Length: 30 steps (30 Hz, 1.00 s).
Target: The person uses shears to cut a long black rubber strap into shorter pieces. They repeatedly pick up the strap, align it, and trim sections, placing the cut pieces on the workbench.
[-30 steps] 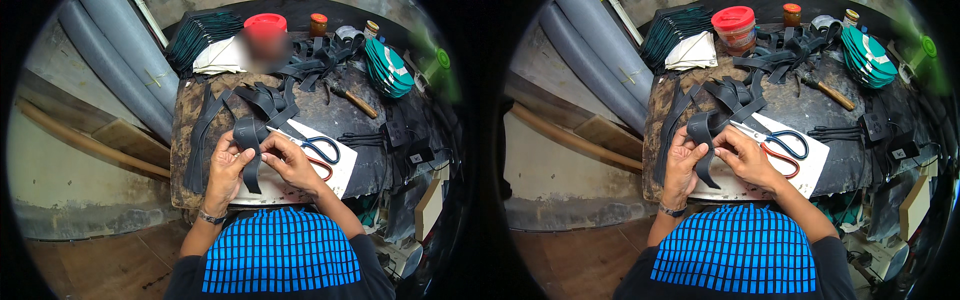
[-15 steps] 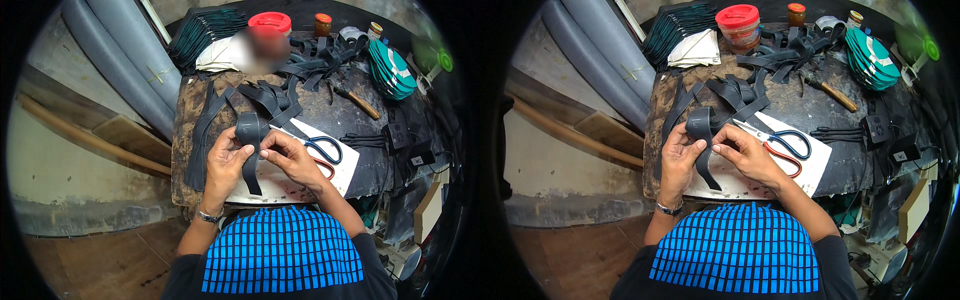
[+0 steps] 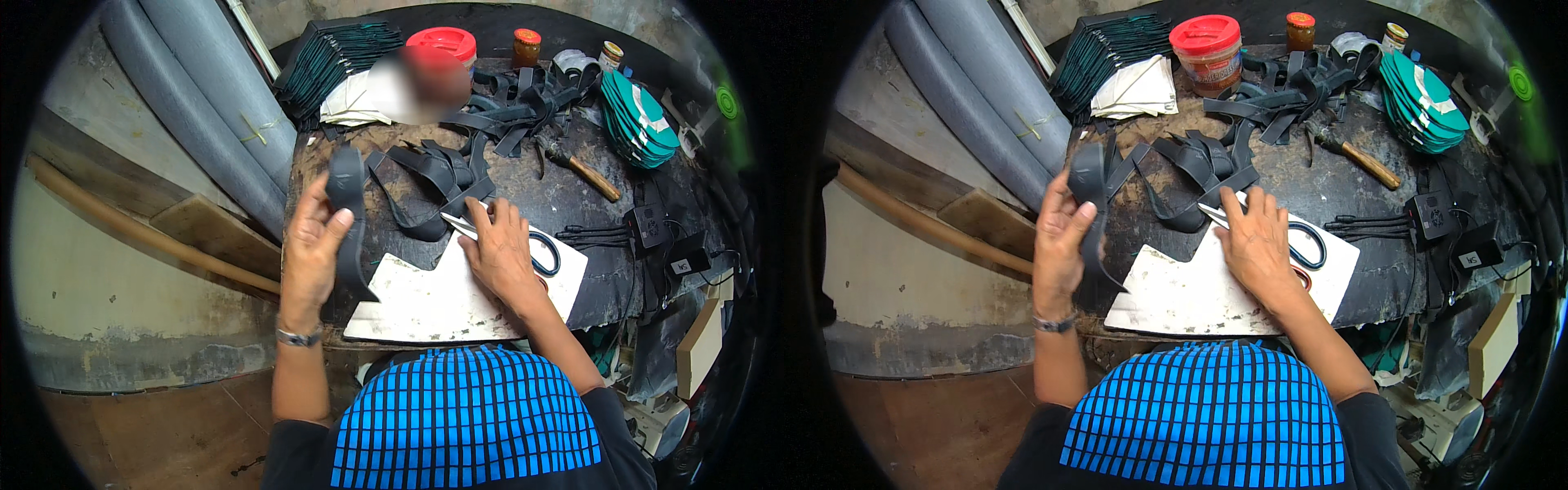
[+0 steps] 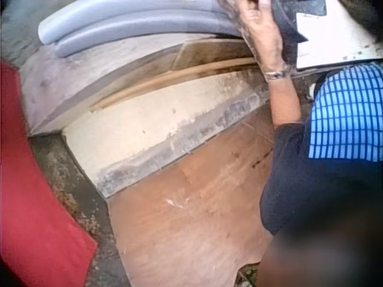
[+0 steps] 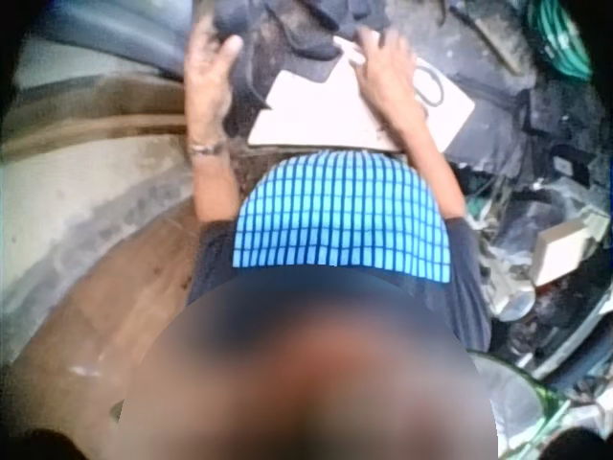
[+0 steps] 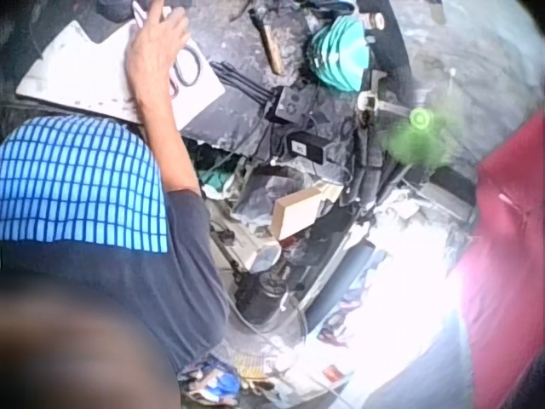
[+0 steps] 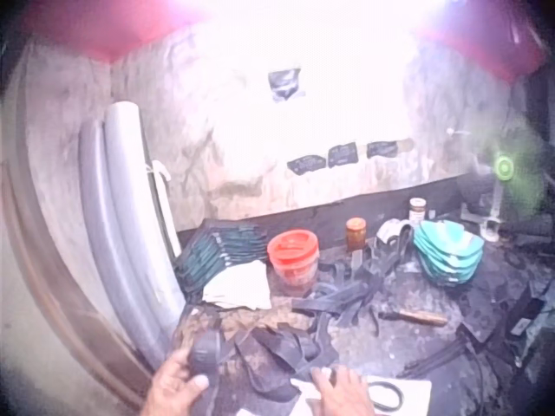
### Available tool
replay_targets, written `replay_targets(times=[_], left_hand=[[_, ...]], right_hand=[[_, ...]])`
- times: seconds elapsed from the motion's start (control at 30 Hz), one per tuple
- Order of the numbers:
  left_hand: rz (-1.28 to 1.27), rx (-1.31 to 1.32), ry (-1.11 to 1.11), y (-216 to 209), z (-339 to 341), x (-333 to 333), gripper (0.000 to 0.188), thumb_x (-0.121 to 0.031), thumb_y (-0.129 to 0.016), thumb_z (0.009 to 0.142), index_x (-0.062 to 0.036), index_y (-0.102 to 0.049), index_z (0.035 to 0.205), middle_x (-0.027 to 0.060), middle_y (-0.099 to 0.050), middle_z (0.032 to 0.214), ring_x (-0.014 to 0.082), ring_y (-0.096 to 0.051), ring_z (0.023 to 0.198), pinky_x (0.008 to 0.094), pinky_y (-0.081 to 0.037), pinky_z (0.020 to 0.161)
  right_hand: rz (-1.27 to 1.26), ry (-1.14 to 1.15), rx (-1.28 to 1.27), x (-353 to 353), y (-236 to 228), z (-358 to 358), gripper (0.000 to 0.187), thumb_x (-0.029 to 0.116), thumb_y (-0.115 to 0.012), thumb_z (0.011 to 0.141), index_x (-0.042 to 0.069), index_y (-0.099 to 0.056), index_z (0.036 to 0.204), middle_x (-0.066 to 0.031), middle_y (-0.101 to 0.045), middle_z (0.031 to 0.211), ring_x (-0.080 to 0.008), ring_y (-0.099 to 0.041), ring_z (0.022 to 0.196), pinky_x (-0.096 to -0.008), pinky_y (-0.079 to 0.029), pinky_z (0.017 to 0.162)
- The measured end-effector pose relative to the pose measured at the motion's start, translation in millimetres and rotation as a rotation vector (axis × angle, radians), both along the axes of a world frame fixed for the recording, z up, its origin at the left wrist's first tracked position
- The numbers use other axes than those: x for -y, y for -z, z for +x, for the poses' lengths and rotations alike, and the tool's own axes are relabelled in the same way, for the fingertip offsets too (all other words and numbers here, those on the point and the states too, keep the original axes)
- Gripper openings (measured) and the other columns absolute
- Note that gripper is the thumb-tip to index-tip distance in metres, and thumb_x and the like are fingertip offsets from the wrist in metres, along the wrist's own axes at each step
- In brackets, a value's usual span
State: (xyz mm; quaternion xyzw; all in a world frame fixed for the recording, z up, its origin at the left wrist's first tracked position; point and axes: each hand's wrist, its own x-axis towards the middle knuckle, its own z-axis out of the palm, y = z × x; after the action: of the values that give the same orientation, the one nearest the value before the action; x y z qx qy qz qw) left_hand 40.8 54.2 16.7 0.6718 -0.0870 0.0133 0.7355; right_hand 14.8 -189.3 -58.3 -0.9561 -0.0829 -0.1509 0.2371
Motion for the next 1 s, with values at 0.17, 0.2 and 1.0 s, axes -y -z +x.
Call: replay_targets(times=[0.17,0.2,1.0], left_hand=[[-0.039,-0.019,0.093,-11.1,35.3,-45.5,0.058,-0.002,-0.059,0.093,-0.0026,-0.035,0.146,0.0099,-0.064,0.11,0.0145,-0.062,0.09,0.0256,-0.053,0.08],[0.027,-0.113,0.088,-8.0,41.4,-55.6,0.059,-0.002,-0.058,0.093,-0.0028,-0.034,0.146,0.0086,-0.065,0.104,0.0132,-0.063,0.083,0.0241,-0.054,0.075],[1.072,0.353,-0.029,74.6,35.4,73.6,0.034,-0.009,-0.063,0.082,-0.0026,-0.061,0.115,0.0161,-0.065,0.082,0.0301,-0.065,0.075,0.0391,-0.05,0.064]], right_hand=[[-0.063,0.094,-0.108,8.4,3.4,-5.0,0.055,0.014,-0.064,0.087,0.008,-0.047,0.138,-0.0174,-0.05,0.105,-0.0313,-0.049,0.098,-0.0427,-0.039,0.083],[-0.063,0.089,-0.082,10.9,3.0,-4.5,0.055,0.014,-0.065,0.087,0.008,-0.047,0.138,-0.0176,-0.05,0.106,-0.0314,-0.048,0.098,-0.0426,-0.039,0.083],[0.737,0.132,-0.648,83.3,-43.2,-95.7,0.064,0.002,-0.065,0.081,0.005,-0.039,0.139,-0.0116,-0.054,0.092,-0.0175,-0.058,0.072,-0.0335,-0.05,0.068]])
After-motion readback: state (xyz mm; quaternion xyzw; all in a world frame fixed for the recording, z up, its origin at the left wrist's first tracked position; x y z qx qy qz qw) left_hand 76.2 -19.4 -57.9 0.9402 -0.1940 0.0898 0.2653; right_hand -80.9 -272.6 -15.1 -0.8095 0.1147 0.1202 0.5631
